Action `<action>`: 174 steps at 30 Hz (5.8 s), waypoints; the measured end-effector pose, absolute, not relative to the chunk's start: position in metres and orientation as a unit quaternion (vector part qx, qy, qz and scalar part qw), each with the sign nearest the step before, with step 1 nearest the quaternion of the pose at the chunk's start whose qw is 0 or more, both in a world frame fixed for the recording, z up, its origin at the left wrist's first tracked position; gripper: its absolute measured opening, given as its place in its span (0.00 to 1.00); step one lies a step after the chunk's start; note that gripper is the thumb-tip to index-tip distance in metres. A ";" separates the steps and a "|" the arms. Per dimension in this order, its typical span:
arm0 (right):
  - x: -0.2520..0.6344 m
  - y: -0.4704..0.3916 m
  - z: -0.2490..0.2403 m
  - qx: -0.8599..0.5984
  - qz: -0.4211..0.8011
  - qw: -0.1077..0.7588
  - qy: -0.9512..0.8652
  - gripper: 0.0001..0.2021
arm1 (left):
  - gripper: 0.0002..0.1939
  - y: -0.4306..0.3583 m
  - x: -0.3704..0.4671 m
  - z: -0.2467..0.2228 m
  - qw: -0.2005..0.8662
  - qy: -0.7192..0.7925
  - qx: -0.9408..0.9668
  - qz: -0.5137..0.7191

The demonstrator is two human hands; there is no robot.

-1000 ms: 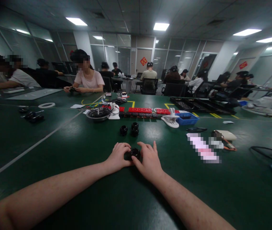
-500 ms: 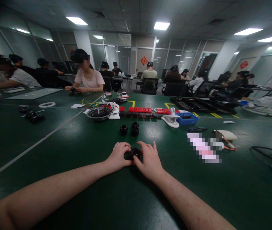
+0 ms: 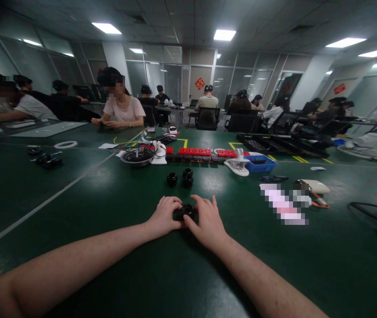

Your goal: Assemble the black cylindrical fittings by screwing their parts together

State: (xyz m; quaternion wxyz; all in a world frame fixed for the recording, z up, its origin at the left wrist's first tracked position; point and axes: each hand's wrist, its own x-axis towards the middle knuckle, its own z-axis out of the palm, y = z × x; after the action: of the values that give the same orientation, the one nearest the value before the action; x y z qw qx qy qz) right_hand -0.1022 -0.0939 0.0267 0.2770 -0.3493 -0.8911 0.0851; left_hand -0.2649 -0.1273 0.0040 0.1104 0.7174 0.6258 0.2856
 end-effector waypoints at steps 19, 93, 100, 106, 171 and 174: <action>-0.102 -0.094 0.037 -0.333 0.084 0.265 -0.901 0.13 | 0.20 -0.126 -0.266 0.002 0.105 0.622 0.720 0.289; -0.113 -0.105 0.038 -0.262 0.104 0.239 -0.929 0.25 | 0.21 -0.122 -0.267 -0.002 0.112 0.627 0.718 0.280; -0.115 -0.109 0.038 -0.242 0.110 0.221 -0.938 0.26 | 0.21 -0.122 -0.267 -0.001 0.126 0.628 0.711 0.290; -0.114 -0.111 0.039 -0.235 0.120 0.230 -0.937 0.25 | 0.17 -0.123 -0.267 0.001 0.127 0.627 0.714 0.284; -0.103 -0.091 0.034 -0.371 0.087 0.196 -0.903 0.17 | 0.19 -0.125 -0.266 0.003 0.121 0.626 0.720 0.274; -0.101 -0.088 0.035 -0.361 0.094 0.196 -0.907 0.18 | 0.21 -0.124 -0.266 0.001 0.123 0.627 0.720 0.270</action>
State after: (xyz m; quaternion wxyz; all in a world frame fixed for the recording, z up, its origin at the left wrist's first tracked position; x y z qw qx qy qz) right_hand -0.1007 -0.0881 0.0354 0.1957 -0.3606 -0.9071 0.0942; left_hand -0.2664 -0.1242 0.0014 0.1229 0.7201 0.6270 0.2705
